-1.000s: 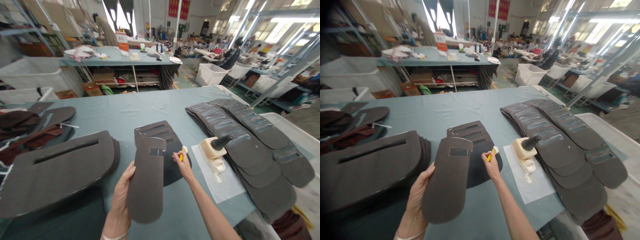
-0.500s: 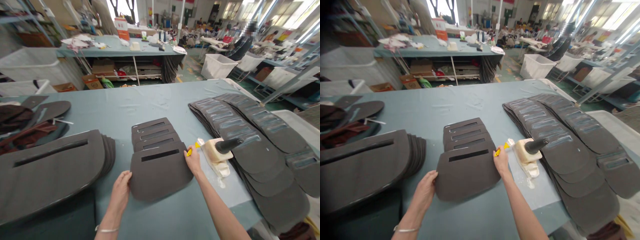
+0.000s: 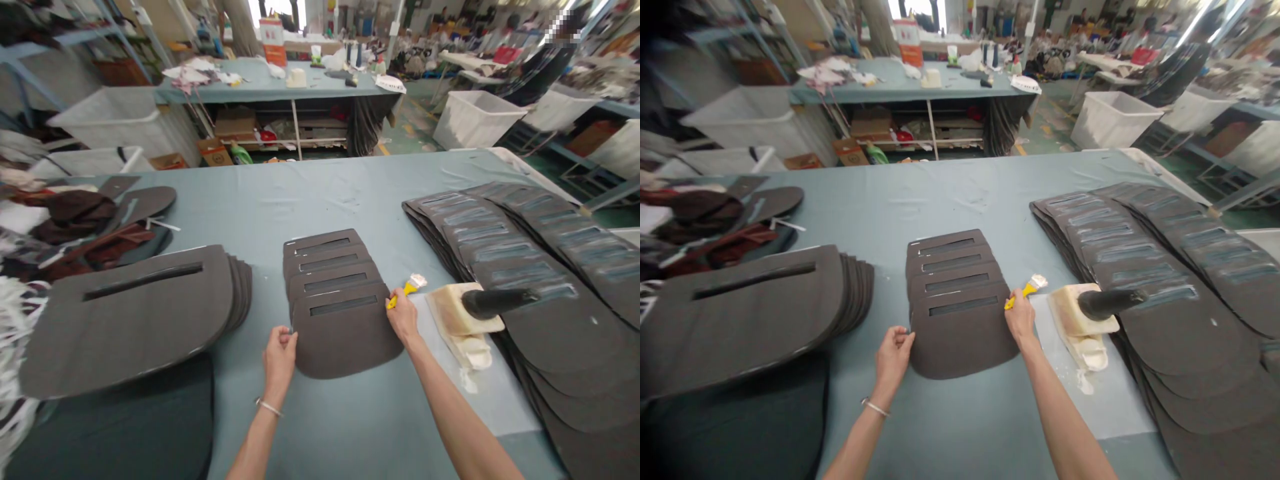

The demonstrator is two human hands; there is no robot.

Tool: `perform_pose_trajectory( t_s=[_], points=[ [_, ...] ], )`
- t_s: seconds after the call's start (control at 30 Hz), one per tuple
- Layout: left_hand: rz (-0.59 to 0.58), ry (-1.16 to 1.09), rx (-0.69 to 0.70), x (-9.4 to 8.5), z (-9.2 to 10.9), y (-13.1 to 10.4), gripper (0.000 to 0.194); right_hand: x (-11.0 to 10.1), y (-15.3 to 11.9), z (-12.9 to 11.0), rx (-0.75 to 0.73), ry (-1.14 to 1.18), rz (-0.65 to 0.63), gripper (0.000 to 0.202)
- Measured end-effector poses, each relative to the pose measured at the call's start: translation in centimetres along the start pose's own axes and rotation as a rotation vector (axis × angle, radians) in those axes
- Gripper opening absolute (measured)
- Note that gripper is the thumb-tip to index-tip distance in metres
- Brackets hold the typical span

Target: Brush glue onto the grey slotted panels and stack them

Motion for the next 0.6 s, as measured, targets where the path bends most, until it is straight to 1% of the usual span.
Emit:
perform_pose_trajectory(
  t_s=[0.1,0.17,0.4,0.6],
  points=[
    [-0.019,-0.009,0.031,0.15,0.62,-0.29,0.031,0.26,0.2,0.18,0.013,-0.019,-0.005,0.009],
    [-0.01,-0.016,0.035,0.09,0.76,-0.32,0.031,0.34,0.33,0.16,0.009,-0.033,-0.01,0.01],
    [-0.027,-0.038,0.012,0.14,0.16,-0.23,0.031,0.44,0.63,0.24,0.036,-0.078,-0.051,0.013],
    [-0.019,-0.021,0.004,0.4,0.05,-0.21,0.028,0.39,0.67,0.1,0.021,-0.079,-0.04,0.013]
  ],
)
Point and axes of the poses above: each hand's wrist, its own y-axis towards the middle knuckle, its own x-axis out of the palm, z = x × y, the point moved 7 cm from there along y, towards the middle knuckle, and after that the axes turned 5 degrees about -z, right-handed, at the moved point
